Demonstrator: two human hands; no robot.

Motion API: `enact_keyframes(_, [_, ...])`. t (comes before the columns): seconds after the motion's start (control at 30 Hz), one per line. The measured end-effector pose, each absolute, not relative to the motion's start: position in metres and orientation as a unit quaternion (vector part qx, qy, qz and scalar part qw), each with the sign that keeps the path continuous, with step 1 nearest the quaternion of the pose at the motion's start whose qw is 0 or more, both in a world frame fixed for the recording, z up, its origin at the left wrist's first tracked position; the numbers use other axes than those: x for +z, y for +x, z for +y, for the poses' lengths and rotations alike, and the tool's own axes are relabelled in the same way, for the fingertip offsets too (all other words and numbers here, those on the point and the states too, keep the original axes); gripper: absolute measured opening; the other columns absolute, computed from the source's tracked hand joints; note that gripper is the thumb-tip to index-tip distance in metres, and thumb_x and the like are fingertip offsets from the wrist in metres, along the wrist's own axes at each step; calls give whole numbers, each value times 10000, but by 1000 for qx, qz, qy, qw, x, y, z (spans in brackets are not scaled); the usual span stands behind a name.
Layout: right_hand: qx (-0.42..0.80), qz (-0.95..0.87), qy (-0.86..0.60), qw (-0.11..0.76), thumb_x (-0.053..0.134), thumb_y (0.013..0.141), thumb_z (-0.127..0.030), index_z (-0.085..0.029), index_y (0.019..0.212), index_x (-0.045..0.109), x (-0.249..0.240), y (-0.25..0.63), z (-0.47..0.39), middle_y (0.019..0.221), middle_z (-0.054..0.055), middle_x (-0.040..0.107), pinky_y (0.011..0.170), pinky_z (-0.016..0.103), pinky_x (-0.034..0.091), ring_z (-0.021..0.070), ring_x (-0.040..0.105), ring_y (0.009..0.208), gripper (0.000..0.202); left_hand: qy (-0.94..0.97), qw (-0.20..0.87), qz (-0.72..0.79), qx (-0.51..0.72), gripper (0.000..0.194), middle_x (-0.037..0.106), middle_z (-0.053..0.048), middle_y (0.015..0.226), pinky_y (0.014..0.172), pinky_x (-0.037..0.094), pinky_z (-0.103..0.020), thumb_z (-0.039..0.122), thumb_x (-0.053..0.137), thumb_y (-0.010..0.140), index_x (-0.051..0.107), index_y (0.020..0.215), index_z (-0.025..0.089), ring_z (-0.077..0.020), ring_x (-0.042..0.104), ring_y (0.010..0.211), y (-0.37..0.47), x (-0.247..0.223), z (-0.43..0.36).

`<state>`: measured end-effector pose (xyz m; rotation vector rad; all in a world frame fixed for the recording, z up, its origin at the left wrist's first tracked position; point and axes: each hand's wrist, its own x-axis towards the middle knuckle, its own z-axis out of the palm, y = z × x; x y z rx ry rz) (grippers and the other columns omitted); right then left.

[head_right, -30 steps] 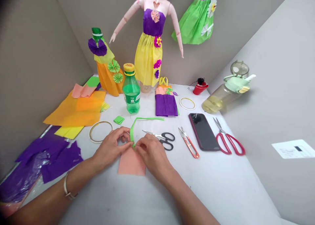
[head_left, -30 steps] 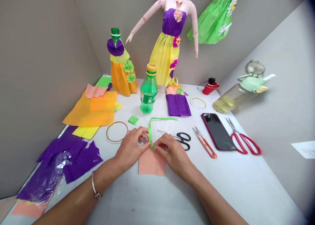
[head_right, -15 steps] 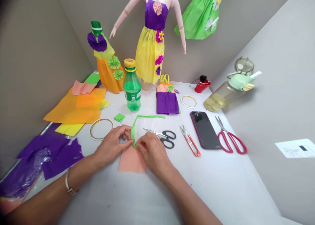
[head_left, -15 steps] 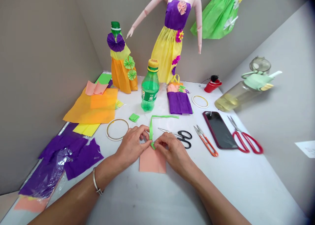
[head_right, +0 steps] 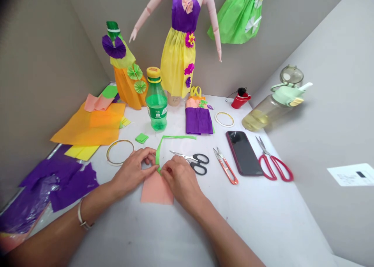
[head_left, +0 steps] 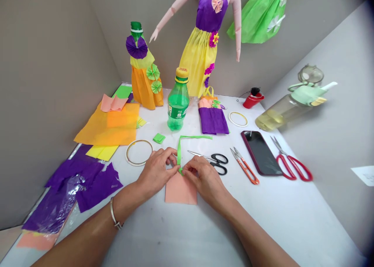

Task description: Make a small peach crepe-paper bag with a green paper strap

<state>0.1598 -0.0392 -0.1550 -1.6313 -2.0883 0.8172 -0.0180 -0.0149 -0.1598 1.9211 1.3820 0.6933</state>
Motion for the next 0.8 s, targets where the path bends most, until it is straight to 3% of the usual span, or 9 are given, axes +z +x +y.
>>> enact_keyframes(0.53, [257,-756,-579,163,581,887,-131,-196,768,632,-155,157,-41,809,37,586,732,316,408,194,542,816,145,755,318,523,237,209,644,37,798,809,390,-340,126,623,785,558,957,225,-187,581,816,-19,-161,-14])
enact_keyframes(0.8, [227,-766,-575,175,634,848,-110,-189,798,538,-160,160,-41,859,24,534,728,309,400,195,495,839,134,760,315,524,220,211,643,40,803,817,378,-338,109,620,794,560,963,219,-186,575,845,-18,-160,-14])
